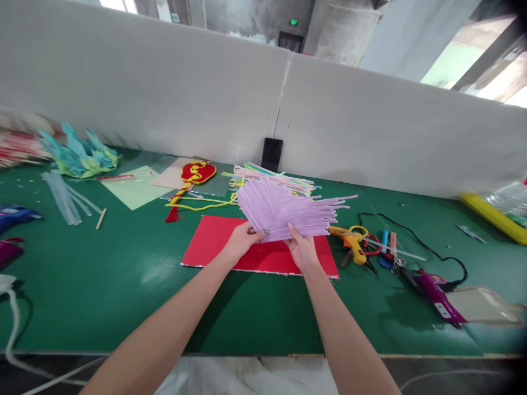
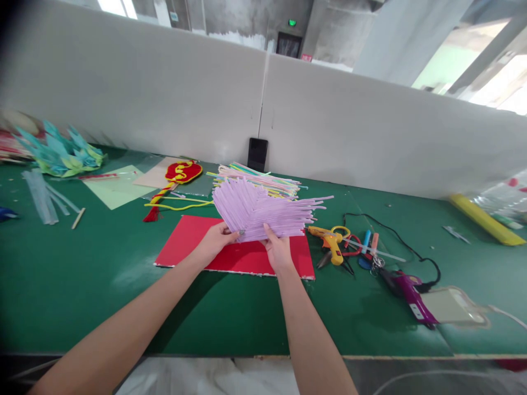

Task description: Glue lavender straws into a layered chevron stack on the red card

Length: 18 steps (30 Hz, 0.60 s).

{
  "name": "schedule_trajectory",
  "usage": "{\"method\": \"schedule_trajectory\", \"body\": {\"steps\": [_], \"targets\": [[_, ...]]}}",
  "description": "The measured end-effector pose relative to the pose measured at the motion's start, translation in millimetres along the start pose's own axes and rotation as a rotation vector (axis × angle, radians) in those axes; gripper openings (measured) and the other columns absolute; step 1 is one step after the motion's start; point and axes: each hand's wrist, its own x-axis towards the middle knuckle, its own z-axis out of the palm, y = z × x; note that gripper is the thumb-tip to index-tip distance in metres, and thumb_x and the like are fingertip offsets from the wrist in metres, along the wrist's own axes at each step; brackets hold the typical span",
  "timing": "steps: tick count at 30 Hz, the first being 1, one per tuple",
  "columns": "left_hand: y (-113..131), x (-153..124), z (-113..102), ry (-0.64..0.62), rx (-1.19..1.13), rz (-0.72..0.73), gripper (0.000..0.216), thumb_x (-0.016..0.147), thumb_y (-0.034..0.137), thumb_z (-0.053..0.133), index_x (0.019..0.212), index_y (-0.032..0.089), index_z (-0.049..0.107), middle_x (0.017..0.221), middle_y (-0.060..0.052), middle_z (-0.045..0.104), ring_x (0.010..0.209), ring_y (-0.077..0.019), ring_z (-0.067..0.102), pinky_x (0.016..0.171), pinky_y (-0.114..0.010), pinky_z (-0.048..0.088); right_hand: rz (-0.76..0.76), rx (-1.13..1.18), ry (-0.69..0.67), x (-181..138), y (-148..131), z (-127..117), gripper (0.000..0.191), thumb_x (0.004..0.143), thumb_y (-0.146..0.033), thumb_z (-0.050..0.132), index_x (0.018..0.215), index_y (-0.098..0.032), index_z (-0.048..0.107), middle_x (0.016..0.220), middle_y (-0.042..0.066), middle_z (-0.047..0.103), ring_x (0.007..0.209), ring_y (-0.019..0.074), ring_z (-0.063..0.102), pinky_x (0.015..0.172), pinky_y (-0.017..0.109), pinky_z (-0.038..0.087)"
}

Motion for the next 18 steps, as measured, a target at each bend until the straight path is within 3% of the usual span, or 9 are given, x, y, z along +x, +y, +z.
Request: {"method": "schedule_trajectory", "body": {"steps": [5, 13, 18], "targets": [[1.3, -1.4, 1.3, 0.026, -0.035, -0.013, 0.04, 0.055, 0.032, 0.084, 0.087, 0.014, 0.069, 0.089, -0.008, 0.073, 0.084, -0.0251, 0.066, 0.072, -0.034, 0.054, 0.024, -0.006, -0.015, -1.4, -3.0, 0.8, 0.05, 0.066, -0.024, 0.076, 0.113, -0.028, 0.059, 0.109, -0.002, 0.07, 0.097, 0.0178, 0.066, 0.079, 0.035, 0.059], [2.4, 2.8, -5.7, 0.178, -0.181, 0.004, 0.049, 0.059, 0.051, 0.08, 0.088, 0.014, 0.066, 0.093, -0.007, 0.071, 0.086, -0.0221, 0.066, 0.08, -0.034, 0.053, 0.061, -0.036, -0.011, 0.2, -3.5, -2.2, 0.045, 0.061, -0.022, 0.079, 0.103, -0.025, 0.063, 0.095, -0.003, 0.073, 0.083, 0.0175, 0.068, 0.068, 0.036, 0.061], [4.5, 6.2, -10.8, 0.226, -0.259, 0.034, 0.048, 0.055, 0.051, 0.081, 0.079, 0.014, 0.064, 0.076, -0.004, 0.069, 0.074, -0.0188, 0.065, 0.075, -0.033, 0.053, 0.079, -0.058, -0.025, 0.1, -3.8, -2.8, 0.046, 0.059, -0.024, 0.081, 0.101, -0.024, 0.063, 0.095, -0.002, 0.073, 0.084, 0.0188, 0.069, 0.069, 0.037, 0.061]]}}
